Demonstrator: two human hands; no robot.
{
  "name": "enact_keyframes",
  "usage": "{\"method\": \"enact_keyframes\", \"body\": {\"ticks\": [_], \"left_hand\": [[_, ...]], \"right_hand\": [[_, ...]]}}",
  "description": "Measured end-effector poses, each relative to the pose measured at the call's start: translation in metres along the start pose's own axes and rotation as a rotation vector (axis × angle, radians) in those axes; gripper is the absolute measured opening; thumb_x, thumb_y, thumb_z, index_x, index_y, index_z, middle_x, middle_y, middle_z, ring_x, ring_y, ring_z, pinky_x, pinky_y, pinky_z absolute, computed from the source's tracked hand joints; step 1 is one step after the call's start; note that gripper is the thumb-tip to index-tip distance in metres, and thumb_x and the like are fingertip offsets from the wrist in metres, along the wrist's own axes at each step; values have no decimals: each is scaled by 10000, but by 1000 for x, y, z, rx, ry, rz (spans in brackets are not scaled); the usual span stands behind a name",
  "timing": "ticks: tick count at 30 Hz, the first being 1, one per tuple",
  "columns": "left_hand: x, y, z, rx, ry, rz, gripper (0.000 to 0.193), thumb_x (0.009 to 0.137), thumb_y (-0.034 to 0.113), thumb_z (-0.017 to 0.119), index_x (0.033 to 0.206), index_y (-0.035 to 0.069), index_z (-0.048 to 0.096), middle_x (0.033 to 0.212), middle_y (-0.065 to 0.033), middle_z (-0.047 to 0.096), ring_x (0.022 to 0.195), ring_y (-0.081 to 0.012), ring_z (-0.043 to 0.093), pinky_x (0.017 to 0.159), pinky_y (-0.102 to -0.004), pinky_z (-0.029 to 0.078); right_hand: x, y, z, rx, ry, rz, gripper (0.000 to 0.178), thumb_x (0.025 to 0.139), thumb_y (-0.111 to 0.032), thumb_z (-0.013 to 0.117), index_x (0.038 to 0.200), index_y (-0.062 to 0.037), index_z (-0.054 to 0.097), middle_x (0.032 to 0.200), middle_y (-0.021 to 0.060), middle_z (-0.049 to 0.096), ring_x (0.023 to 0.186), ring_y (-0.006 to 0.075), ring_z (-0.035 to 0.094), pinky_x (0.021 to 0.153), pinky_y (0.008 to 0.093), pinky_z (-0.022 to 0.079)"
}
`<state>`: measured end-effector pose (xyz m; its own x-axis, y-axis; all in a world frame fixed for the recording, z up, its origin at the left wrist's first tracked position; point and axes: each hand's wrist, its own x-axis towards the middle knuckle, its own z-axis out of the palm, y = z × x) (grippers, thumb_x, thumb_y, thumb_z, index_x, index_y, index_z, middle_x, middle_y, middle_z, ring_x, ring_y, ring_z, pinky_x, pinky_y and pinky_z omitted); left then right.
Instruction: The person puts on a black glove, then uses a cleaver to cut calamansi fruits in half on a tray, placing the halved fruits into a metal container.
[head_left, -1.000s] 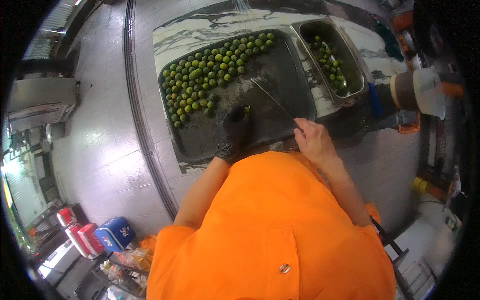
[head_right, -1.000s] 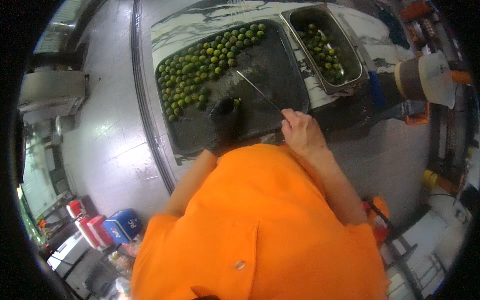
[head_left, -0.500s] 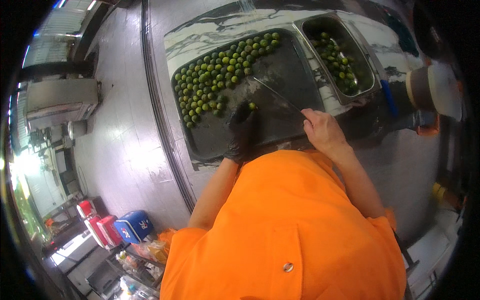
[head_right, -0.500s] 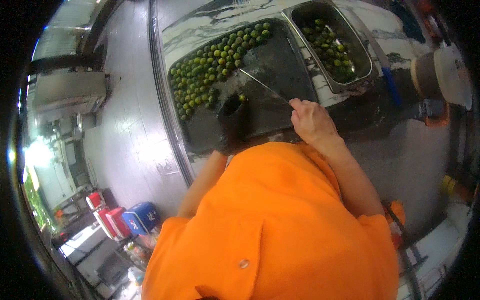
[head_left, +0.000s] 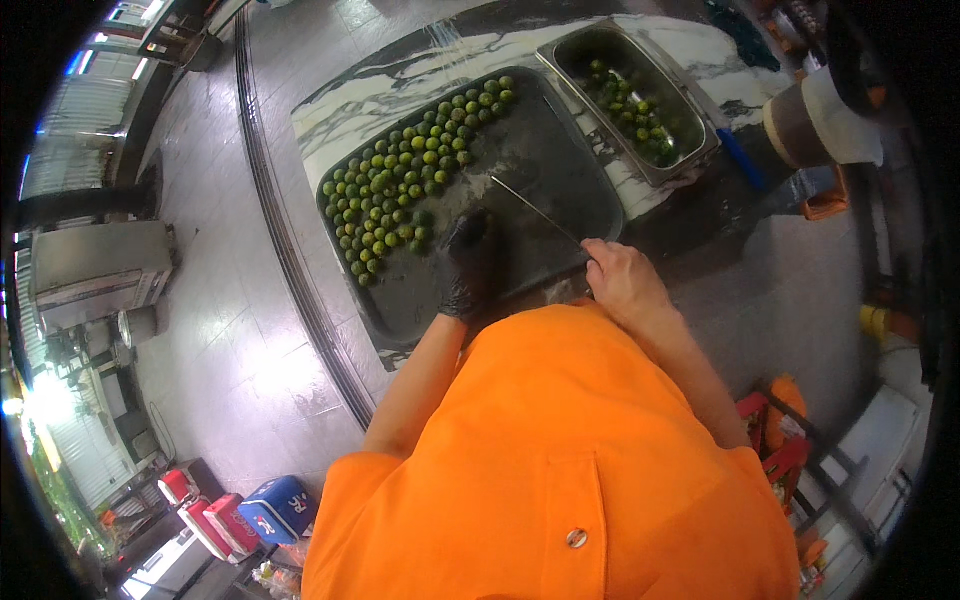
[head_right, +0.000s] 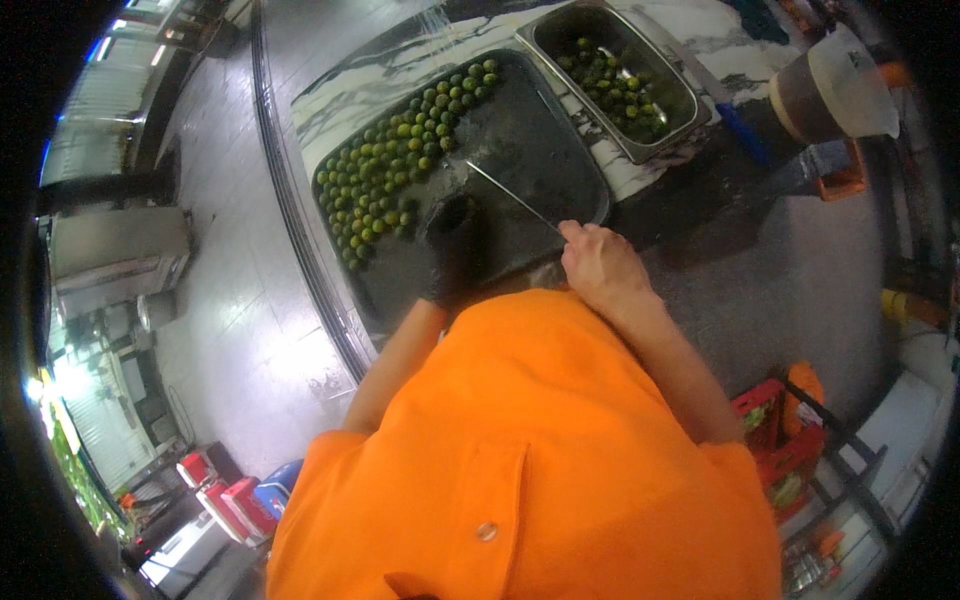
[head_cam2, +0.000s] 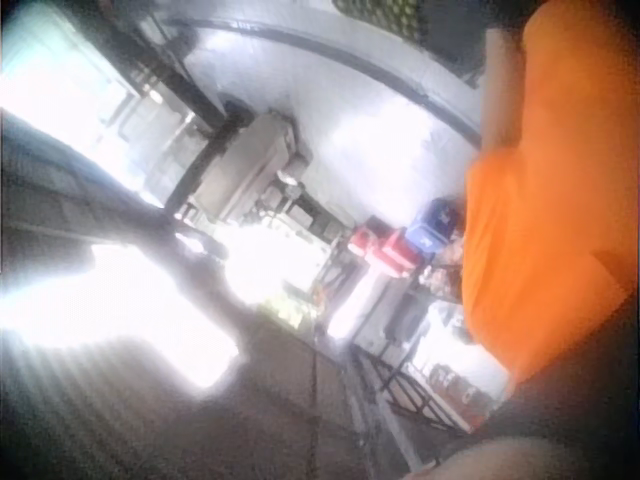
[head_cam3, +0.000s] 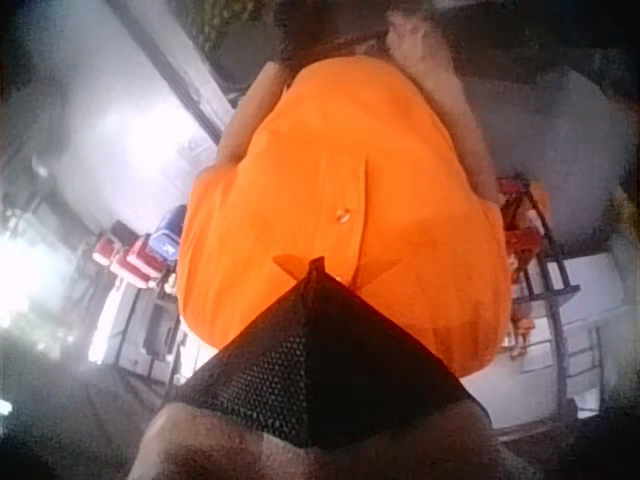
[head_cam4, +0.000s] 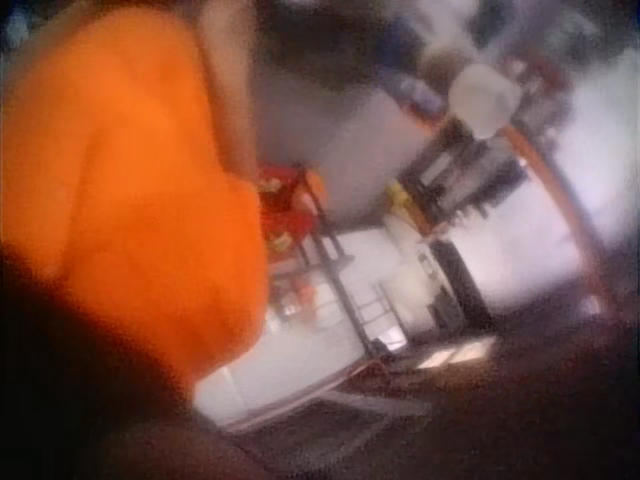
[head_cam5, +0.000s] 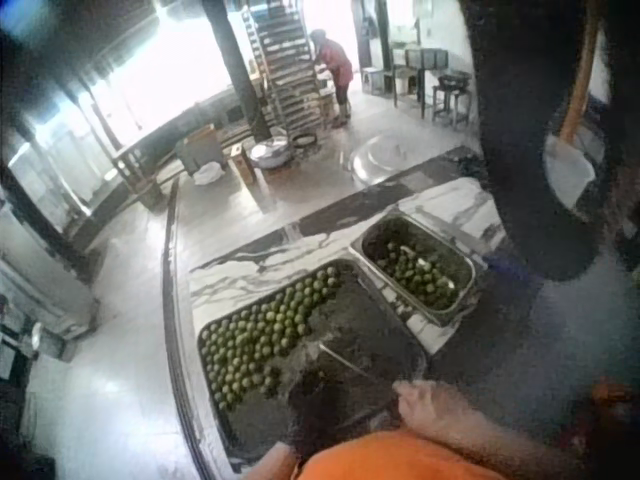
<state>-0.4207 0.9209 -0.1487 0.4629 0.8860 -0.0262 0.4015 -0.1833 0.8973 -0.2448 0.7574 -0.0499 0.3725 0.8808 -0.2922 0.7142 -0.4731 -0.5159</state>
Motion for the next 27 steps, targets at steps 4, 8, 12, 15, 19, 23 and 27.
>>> {"method": "enact_keyframes", "body": {"ticks": [4, 8, 12, 15, 19, 23, 27], "left_hand": [[6, 4, 0, -86, -7, -68, 253, 925, 119, 632, 1146, 5, 679, 1091, -155, 712, 1007, -231, 674, 888, -348, 509], [7, -1, -3, -85, -27, -9, 259, 915, 101, 635, 1150, 2, 677, 1090, -136, 712, 1006, -218, 667, 890, -347, 508], [7, -9, 11, -189, 15, -76, 270, 880, 100, 674, 1133, 5, 691, 1069, -155, 711, 975, -237, 685, 865, -343, 522], [12, -10, 17, -52, 136, 64, 264, 859, 120, 707, 1095, 3, 709, 1036, -179, 709, 937, -274, 700, 836, -351, 536], [19, 3, 7, 89, 135, 173, 244, 859, 141, 717, 1057, -1, 723, 1004, -191, 712, 903, -299, 707, 815, -364, 544], [14, 10, 3, 79, 103, 77, 232, 903, 165, 695, 1049, -14, 720, 1008, -182, 715, 920, -271, 689, 832, -368, 525], [9, 13, 6, 8, 111, 35, 237, 924, 164, 682, 1076, -16, 712, 1032, -176, 716, 983, -259, 676, 891, -356, 505]], "right_hand": [[-3, -4, 0, 7, 55, -28, 331, 899, -115, 539, 1195, 15, 607, 1023, 260, 674, 954, 439, 650, 846, 500, 531], [-4, -4, 1, 8, 28, -32, 338, 915, -137, 550, 1221, 0, 592, 1035, 264, 669, 975, 432, 654, 854, 499, 536], [1, -3, 0, 24, 26, -48, 323, 913, -127, 551, 1205, 1, 600, 1021, 262, 671, 970, 431, 655, 855, 500, 536], [6, -1, 1, 39, 16, -42, 324, 911, -124, 551, 1206, 0, 603, 1024, 263, 671, 967, 433, 655, 859, 502, 534], [13, 1, -6, 36, 8, -57, 323, 907, -114, 547, 1203, -2, 610, 1036, 264, 672, 970, 434, 654, 862, 504, 534], [17, 3, -10, 41, -14, -63, 335, 905, -111, 541, 1215, -7, 612, 1042, 260, 672, 981, 430, 653, 861, 501, 537], [18, 4, -11, 24, -21, -47, 351, 904, -117, 539, 1232, -14, 611, 1042, 252, 674, 989, 424, 654, 864, 496, 539]]}}
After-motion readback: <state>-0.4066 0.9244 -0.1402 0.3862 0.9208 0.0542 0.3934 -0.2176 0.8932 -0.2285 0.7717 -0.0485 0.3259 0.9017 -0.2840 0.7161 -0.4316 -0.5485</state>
